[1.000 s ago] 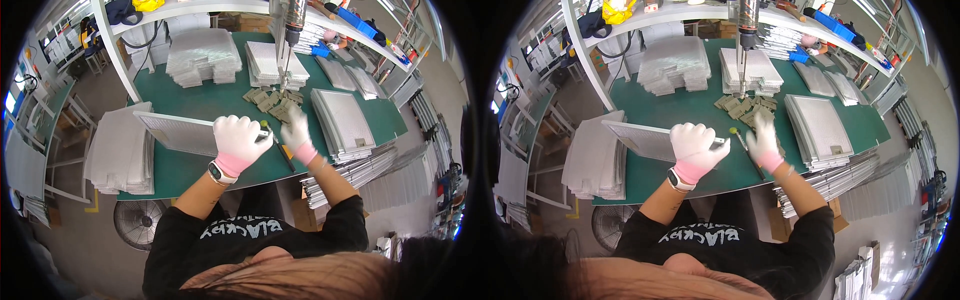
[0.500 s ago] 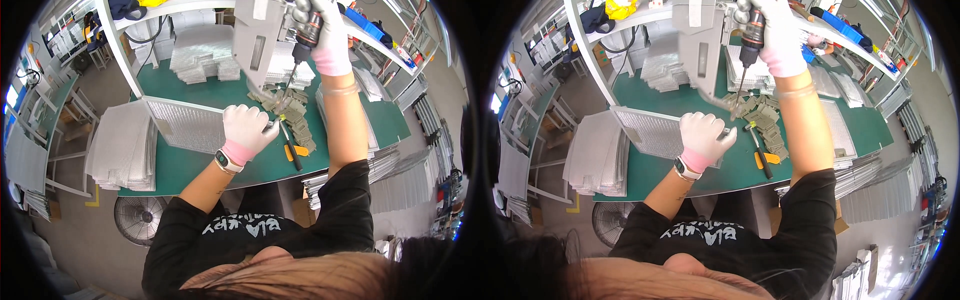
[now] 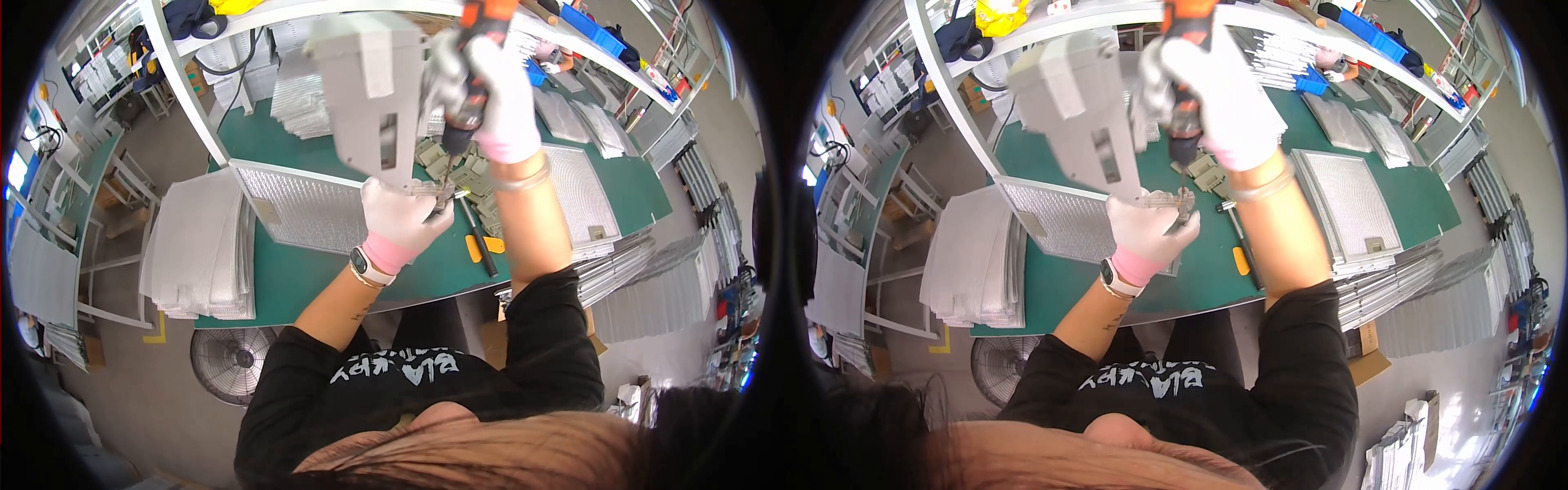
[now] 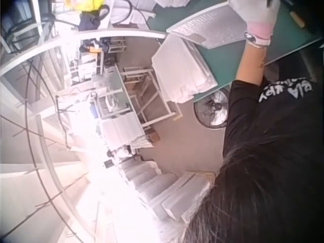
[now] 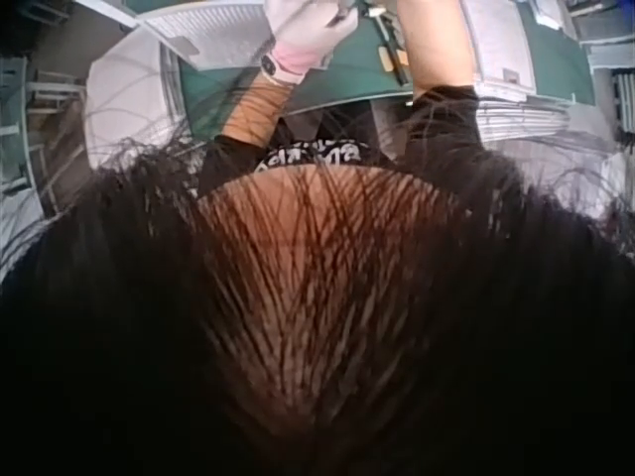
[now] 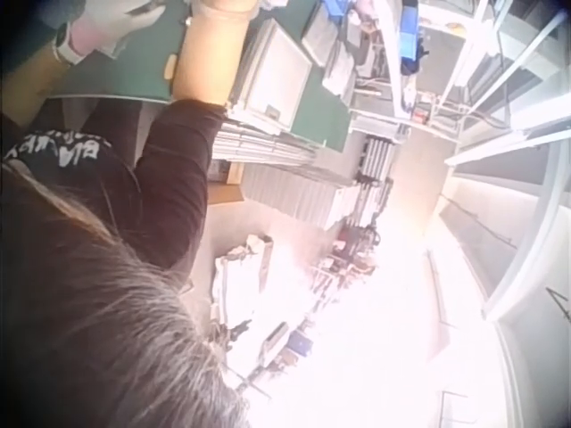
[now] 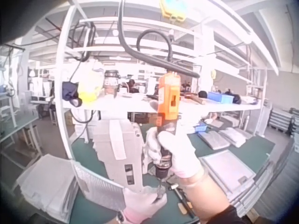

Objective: Assembling metal frames onto mesh filter pads using a mallet and a power drill.

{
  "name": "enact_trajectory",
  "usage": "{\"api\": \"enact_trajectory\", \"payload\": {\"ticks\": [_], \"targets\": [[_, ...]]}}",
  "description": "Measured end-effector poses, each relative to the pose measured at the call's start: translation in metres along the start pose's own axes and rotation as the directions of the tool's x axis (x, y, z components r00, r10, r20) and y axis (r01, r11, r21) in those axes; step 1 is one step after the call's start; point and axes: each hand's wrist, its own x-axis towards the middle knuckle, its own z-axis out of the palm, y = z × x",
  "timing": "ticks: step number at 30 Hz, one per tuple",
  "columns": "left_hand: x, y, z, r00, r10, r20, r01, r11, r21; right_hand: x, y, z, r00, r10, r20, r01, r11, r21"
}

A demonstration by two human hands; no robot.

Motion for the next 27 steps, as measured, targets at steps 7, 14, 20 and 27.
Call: {"api": "enact_trajectory", "payload": {"ticks": [7,14,20,27], "targets": [[-0.006,0.002,0.007,0.985,-0.029,-0.169,-0.005,0.98,-0.197,-0.001,0.015,0.011,0.992,-0.054,0.113,0.024,0.968,0.248],[-0.007,-0.002,0.017,0.985,-0.115,-0.131,0.058,0.925,-0.377,0.002,0.017,0.011,0.964,-0.06,0.261,-0.042,0.928,0.37],[-0.013,-0.006,0.018,0.999,-0.033,0.04,0.038,0.99,-0.137,0.005,0.037,0.015,0.919,-0.13,0.373,-0.062,0.885,0.461],[-0.011,-0.005,0.022,0.995,0.064,-0.074,-0.078,0.974,-0.214,0.002,0.056,0.003,0.916,-0.131,0.379,-0.113,0.822,0.558]]}}
